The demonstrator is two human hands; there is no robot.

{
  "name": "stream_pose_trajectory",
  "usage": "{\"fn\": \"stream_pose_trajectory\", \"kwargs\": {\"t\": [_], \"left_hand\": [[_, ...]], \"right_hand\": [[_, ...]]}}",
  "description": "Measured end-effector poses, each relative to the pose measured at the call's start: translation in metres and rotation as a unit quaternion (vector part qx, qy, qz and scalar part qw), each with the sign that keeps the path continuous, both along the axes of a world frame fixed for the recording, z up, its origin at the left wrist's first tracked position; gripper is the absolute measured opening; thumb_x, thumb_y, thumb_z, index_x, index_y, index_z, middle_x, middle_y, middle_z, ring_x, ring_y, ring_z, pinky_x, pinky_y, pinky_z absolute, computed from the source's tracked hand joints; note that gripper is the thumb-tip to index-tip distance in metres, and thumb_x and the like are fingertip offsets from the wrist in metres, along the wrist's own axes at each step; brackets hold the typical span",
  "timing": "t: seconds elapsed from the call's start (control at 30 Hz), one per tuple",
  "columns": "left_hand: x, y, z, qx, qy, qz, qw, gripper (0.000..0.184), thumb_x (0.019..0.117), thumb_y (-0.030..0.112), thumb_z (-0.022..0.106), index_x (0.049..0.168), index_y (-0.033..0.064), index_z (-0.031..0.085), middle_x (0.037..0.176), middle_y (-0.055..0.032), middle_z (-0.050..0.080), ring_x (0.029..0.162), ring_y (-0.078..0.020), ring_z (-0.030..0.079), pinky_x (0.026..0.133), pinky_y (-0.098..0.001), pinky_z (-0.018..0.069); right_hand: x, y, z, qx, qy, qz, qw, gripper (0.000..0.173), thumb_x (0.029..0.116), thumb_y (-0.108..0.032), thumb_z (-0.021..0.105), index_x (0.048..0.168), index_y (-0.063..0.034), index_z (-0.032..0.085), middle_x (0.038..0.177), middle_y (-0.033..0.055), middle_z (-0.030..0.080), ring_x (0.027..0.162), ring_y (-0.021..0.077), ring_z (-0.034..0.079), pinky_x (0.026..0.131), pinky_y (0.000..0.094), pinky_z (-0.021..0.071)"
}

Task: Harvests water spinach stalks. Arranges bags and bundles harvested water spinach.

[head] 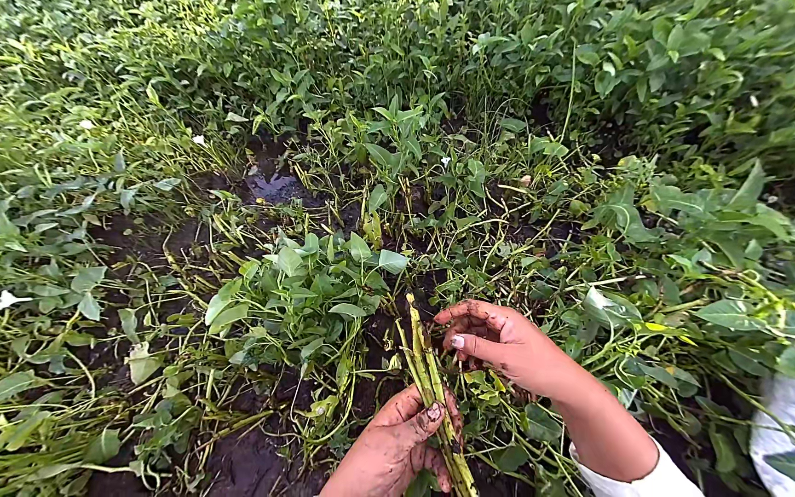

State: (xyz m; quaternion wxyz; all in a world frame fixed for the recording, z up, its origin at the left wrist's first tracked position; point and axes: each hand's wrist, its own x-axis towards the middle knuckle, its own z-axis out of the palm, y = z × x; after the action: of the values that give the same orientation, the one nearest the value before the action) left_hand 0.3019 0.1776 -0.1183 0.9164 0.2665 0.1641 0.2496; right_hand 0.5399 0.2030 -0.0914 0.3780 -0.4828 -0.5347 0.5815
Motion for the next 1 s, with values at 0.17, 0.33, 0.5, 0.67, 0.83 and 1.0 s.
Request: {"fn": "stream_pose_trajectory", "kwargs": {"t": [0.17, 0.33, 0.5, 0.67, 0.83, 1.0], "left_hand": [[-0.003, 0.000, 0.009, 0.019, 0.019, 0.031, 0.999, 0.015, 0.1030, 0.021, 0.062, 0.115, 0.0134, 0.061, 0.107, -0.0058, 0.066, 0.090, -0.0160, 0.070, 0.064, -0.0286, 0.0603], [-0.004, -0.002, 0.016, 0.032, 0.047, 0.048, 0.997, 0.015, 0.1018, 0.020, 0.064, 0.115, 0.0133, 0.060, 0.106, -0.0047, 0.067, 0.088, -0.0142, 0.070, 0.064, -0.0275, 0.0607], [0.001, -0.003, 0.027, 0.044, 0.119, 0.061, 0.990, 0.013, 0.1020, 0.014, 0.061, 0.114, 0.0110, 0.057, 0.101, -0.0032, 0.067, 0.082, -0.0127, 0.071, 0.060, -0.0267, 0.0606], [0.001, -0.005, 0.027, 0.067, 0.200, 0.094, 0.973, 0.015, 0.1014, 0.012, 0.060, 0.115, 0.0074, 0.056, 0.098, -0.0035, 0.064, 0.078, -0.0132, 0.069, 0.058, -0.0282, 0.0608], [-0.006, -0.008, 0.019, 0.058, 0.271, 0.125, 0.953, 0.013, 0.1028, 0.007, 0.052, 0.115, 0.0049, 0.053, 0.098, -0.0066, 0.066, 0.076, -0.0156, 0.069, 0.057, -0.0297, 0.0611], [-0.012, -0.007, 0.014, 0.053, 0.296, 0.139, 0.944, 0.012, 0.1039, 0.003, 0.048, 0.115, 0.0025, 0.051, 0.095, -0.0094, 0.068, 0.075, -0.0176, 0.071, 0.055, -0.0292, 0.0607]], "right_hand": [[0.033, 0.018, -0.057, -0.089, -0.285, -0.114, 0.948, 0.020, 0.1038, -0.020, 0.063, 0.121, -0.0123, 0.069, 0.094, 0.0073, 0.072, 0.081, 0.0194, 0.069, 0.079, 0.0438, 0.0572], [0.055, 0.014, -0.113, -0.194, -0.449, -0.101, 0.866, 0.032, 0.1027, -0.022, 0.063, 0.129, -0.0047, 0.066, 0.112, 0.0214, 0.070, 0.106, 0.0387, 0.068, 0.096, 0.0596, 0.0515], [0.051, 0.012, -0.130, -0.221, -0.503, -0.103, 0.829, 0.035, 0.0978, -0.023, 0.069, 0.126, -0.0028, 0.067, 0.120, 0.0241, 0.068, 0.117, 0.0416, 0.065, 0.101, 0.0606, 0.0499], [0.054, 0.016, -0.121, -0.232, -0.468, -0.125, 0.843, 0.025, 0.0968, -0.022, 0.069, 0.112, -0.0019, 0.071, 0.110, 0.0222, 0.071, 0.110, 0.0396, 0.067, 0.095, 0.0613, 0.0509], [0.084, 0.015, -0.084, -0.211, -0.275, -0.201, 0.916, 0.018, 0.1004, -0.018, 0.069, 0.109, -0.0024, 0.069, 0.091, 0.0107, 0.069, 0.074, 0.0176, 0.065, 0.072, 0.0368, 0.0559], [0.089, 0.016, -0.036, -0.152, -0.193, -0.158, 0.957, 0.011, 0.1022, -0.008, 0.064, 0.110, -0.0015, 0.068, 0.090, 0.0074, 0.070, 0.070, 0.0125, 0.065, 0.067, 0.0289, 0.0570]]}}
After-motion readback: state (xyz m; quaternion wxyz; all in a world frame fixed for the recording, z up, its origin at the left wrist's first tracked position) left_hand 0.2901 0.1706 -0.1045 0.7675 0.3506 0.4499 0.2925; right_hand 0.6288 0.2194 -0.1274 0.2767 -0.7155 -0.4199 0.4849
